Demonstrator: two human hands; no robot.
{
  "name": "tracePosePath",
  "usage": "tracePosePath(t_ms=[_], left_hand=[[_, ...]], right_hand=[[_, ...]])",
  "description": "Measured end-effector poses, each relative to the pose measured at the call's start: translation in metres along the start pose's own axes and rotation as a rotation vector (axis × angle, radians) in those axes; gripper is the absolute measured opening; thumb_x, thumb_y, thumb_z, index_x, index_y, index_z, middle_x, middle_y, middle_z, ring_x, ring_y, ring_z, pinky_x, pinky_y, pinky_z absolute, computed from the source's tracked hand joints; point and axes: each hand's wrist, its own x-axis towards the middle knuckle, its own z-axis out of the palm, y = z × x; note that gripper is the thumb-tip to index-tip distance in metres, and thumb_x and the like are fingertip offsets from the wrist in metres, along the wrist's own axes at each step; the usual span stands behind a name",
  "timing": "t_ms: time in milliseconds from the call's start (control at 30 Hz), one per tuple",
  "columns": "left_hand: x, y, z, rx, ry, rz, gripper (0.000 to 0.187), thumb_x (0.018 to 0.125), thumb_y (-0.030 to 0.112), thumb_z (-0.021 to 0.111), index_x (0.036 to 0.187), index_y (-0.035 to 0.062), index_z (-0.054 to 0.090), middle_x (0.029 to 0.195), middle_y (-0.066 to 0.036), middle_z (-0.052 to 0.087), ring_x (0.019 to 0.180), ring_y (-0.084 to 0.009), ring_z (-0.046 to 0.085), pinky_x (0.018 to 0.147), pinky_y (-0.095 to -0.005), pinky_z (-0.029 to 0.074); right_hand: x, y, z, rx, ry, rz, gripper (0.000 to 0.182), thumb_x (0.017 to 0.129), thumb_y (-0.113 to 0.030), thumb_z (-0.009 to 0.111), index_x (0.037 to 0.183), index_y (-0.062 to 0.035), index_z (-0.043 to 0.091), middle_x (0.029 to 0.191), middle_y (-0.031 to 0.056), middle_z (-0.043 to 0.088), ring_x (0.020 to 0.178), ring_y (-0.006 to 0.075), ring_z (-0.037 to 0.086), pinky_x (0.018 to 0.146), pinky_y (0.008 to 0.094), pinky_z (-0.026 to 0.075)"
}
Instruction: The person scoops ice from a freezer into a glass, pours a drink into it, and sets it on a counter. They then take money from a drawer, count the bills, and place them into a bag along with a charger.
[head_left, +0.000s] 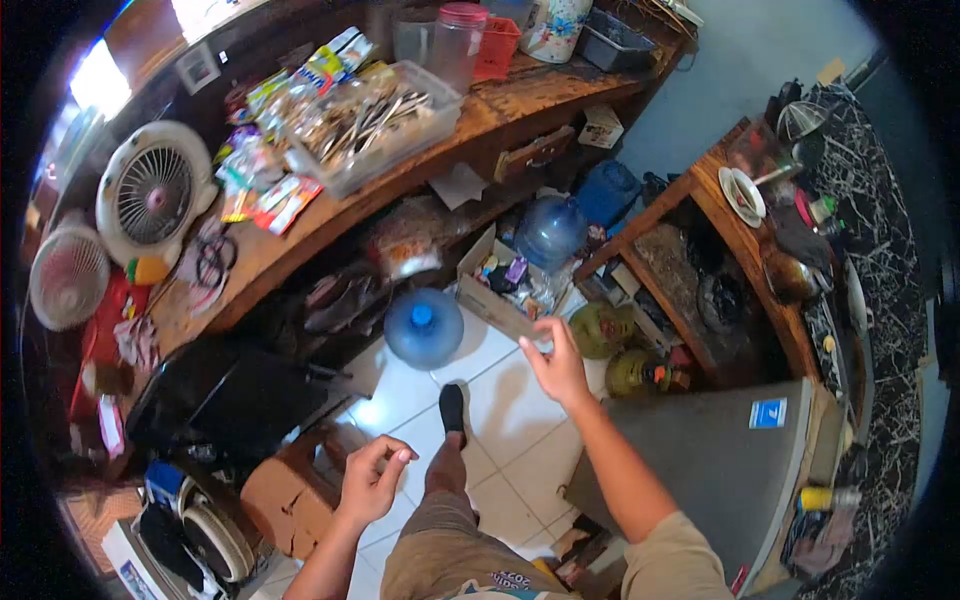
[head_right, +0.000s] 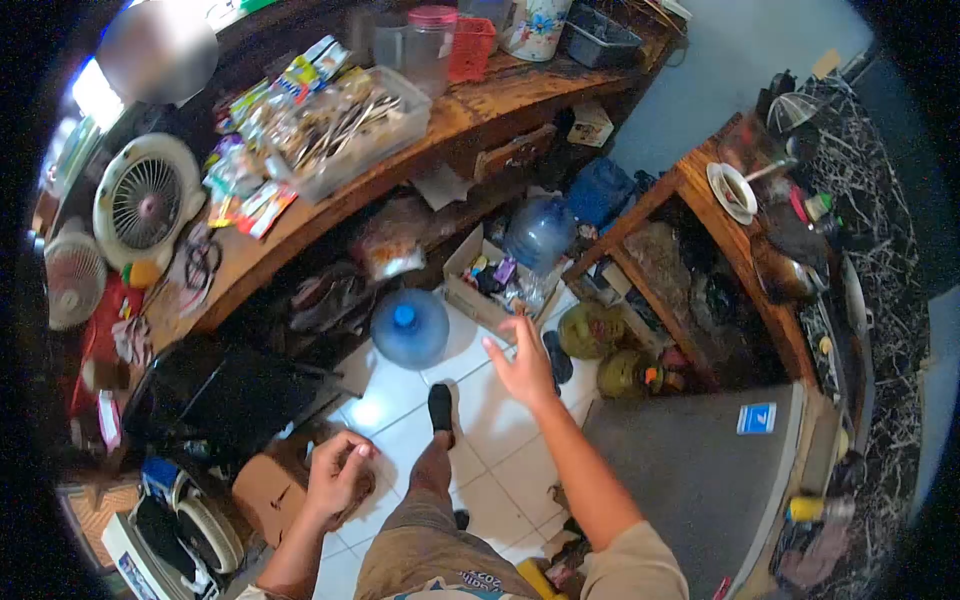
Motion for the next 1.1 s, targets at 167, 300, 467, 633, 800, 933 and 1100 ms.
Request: tracePosePath(t_ms=[167,300,467,633,800,933,1100], left_hand=[[0.139,-0.018,0.046,-0.005,-0.06,-0.037,0.011,0.091,0.011,0.06,0.086,0.0015,0.064,0.081,-0.01,0.067,0.074,-0.0197,0.064,0.07,-0.0311,0.049],[0.229,-0.003,0.073,0.107,-0.139,0.056,0.004,0.085,0.006,0.064,0.085,0.0021,0.063,0.08,-0.012,0.066,0.074,-0.0274,0.064,0.068,-0.0338,0.05],[0.312,0.016,0.102,0.214,-0.124,0.186,0.005,0.087,0.007,0.062,0.086,0.0026,0.063,0.081,-0.011,0.066,0.076,-0.0265,0.064,0.071,-0.0342,0.049],[0.407,0.061,0.144,0.309,0.02,0.351,0.006,0.084,0.005,0.063,0.09,0.0032,0.063,0.085,-0.013,0.065,0.08,-0.031,0.063,0.073,-0.037,0.049],[0.513,0.093,0.2,0.469,0.13,0.439,0.028,0.077,0.003,0.066,0.104,0.0082,0.064,0.103,-0.011,0.064,0.094,-0.0309,0.061,0.08,-0.0385,0.049],[0.554,0.086,0.252,1.014,-0.08,0.453,0.046,0.073,0.012,0.067,0.117,0.0222,0.064,0.128,0.0,0.055,0.121,-0.0208,0.047,0.099,-0.0436,0.035],[0.559,0.076,0.268,1.036,-0.155,0.484,0.024,0.075,0.016,0.065,0.099,0.0152,0.066,0.11,-0.008,0.061,0.108,-0.0239,0.054,0.093,-0.0402,0.039]], right_hand=[[0.199,0.106,0.005,-0.421,0.009,-0.238,0.055,0.081,-0.029,0.07,0.124,-0.004,0.046,0.132,0.0173,0.046,0.119,0.0394,0.045,0.097,0.0463,0.041],[0.305,0.132,0.005,-0.606,-0.049,-0.165,0.071,0.08,-0.029,0.071,0.137,-0.0057,0.034,0.145,0.0108,0.034,0.124,0.036,0.042,0.097,0.0495,0.041],[0.376,0.165,0.01,-0.566,-0.197,-0.209,0.065,0.079,-0.028,0.07,0.132,-0.006,0.04,0.137,0.01,0.04,0.117,0.0341,0.046,0.089,0.0481,0.046],[0.39,0.174,-0.01,-0.62,-0.269,-0.391,0.04,0.082,-0.033,0.066,0.108,-0.0059,0.052,0.112,0.0127,0.053,0.104,0.0337,0.05,0.082,0.0469,0.047],[0.325,0.209,-0.066,-0.503,-0.378,-0.322,0.038,0.084,-0.034,0.064,0.108,-0.0056,0.057,0.106,0.0136,0.053,0.101,0.0351,0.05,0.082,0.0464,0.047],[0.282,0.232,-0.096,-0.384,-0.438,-0.226,0.039,0.084,-0.033,0.066,0.111,-0.0071,0.058,0.113,0.0174,0.053,0.107,0.0411,0.049,0.089,0.0476,0.044],[0.296,0.221,-0.131,-0.178,-0.509,-0.196,0.035,0.082,-0.03,0.069,0.107,-0.0063,0.06,0.115,0.0161,0.057,0.106,0.0356,0.056,0.089,0.0432,0.047]])
